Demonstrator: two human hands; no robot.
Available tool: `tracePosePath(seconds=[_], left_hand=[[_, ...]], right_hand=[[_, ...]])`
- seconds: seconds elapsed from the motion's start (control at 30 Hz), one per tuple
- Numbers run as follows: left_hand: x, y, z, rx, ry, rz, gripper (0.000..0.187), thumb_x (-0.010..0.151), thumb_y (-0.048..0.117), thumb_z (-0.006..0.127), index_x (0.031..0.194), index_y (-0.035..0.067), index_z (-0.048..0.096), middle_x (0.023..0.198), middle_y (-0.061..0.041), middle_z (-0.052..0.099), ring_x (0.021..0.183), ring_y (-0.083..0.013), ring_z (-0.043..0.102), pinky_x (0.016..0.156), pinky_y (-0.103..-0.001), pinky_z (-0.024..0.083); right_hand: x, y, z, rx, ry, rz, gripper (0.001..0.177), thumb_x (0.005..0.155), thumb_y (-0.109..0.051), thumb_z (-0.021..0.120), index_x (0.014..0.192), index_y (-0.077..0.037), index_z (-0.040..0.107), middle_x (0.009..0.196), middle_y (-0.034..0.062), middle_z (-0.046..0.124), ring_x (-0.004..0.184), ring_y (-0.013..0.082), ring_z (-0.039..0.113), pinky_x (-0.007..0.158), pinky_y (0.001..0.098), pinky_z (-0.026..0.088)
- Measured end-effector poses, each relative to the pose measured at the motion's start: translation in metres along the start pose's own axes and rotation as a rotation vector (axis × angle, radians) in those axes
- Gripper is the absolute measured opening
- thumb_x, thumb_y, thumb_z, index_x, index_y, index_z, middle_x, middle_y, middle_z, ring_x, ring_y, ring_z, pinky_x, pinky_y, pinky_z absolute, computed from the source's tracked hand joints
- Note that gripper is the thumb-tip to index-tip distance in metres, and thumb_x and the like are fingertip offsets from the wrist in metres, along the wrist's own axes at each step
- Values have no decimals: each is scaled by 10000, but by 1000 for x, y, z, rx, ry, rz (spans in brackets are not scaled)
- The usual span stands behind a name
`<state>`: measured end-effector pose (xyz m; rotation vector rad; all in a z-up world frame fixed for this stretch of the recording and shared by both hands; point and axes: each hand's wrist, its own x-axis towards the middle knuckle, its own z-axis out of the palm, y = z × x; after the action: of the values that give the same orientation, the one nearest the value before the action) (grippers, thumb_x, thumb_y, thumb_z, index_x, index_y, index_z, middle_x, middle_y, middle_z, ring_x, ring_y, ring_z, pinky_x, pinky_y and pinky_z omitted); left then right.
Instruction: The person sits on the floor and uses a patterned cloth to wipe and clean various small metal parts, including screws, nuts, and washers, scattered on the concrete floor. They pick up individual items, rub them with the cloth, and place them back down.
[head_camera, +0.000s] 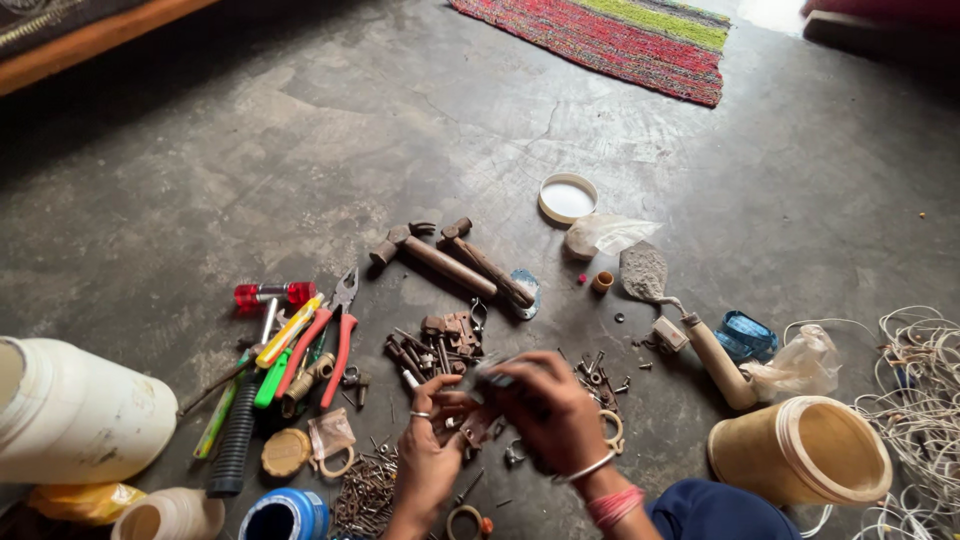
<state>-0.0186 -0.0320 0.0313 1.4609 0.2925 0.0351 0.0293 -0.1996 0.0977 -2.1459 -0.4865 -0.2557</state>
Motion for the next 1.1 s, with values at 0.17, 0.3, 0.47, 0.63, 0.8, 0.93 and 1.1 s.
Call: tracePosePath(seconds=[0.17,0.3,0.47,0.63,0.8,0.93,1.1], left_hand=[[4,-2,0,-450,-126,68,635,831,-58,714,1418,71,510,1107,-73,677,1074,-213,685,907,-327,595],[0,13,-11,-660,-109,-123,559,862,67,694,1394,28,525,1121,-75,707,1150,-211,721,998,-329,541],[1,9,-14,-731,-45,-314,425,895,155,677,1292,6,648,1153,-99,766,1055,-192,709,983,-356,574],[5,-23,-18,-791,-74,-276,331,954,167,666,1227,-21,672,1097,-99,776,975,-168,715,908,-314,563],[8,-49,-14,-623,-86,-217,313,963,135,655,1222,-30,718,1037,-122,781,909,-167,720,848,-316,571],[8,-46,-8,-623,-136,-271,331,967,182,614,1209,-10,733,1035,-90,786,921,-138,721,871,-291,575],[11,-36,-16,-687,-219,-289,369,969,159,638,1279,-37,674,1091,-102,764,969,-152,713,913,-309,556]], right_hand=[[6,30,-11,190,210,157,296,853,-176,759,1142,-110,757,1119,49,730,962,162,758,837,286,614],[-4,38,7,530,111,424,377,895,-232,730,1236,-77,691,1030,80,777,848,129,733,722,261,586],[-8,39,21,729,125,308,338,1019,-256,661,1299,-66,656,1119,88,725,940,91,682,782,234,565],[-11,1,11,350,-30,-137,462,850,-278,760,1274,-166,614,1163,89,698,967,249,748,753,345,632],[-12,-14,19,-117,-148,-126,528,699,-231,872,1190,-234,679,1184,60,670,870,287,742,657,375,604],[-9,-3,15,-111,-102,-108,503,662,-254,895,1123,-228,697,1136,11,686,860,262,748,673,374,608],[-8,-4,13,-23,-83,-115,479,652,-218,901,1088,-195,704,1133,26,687,897,268,748,713,363,610]])
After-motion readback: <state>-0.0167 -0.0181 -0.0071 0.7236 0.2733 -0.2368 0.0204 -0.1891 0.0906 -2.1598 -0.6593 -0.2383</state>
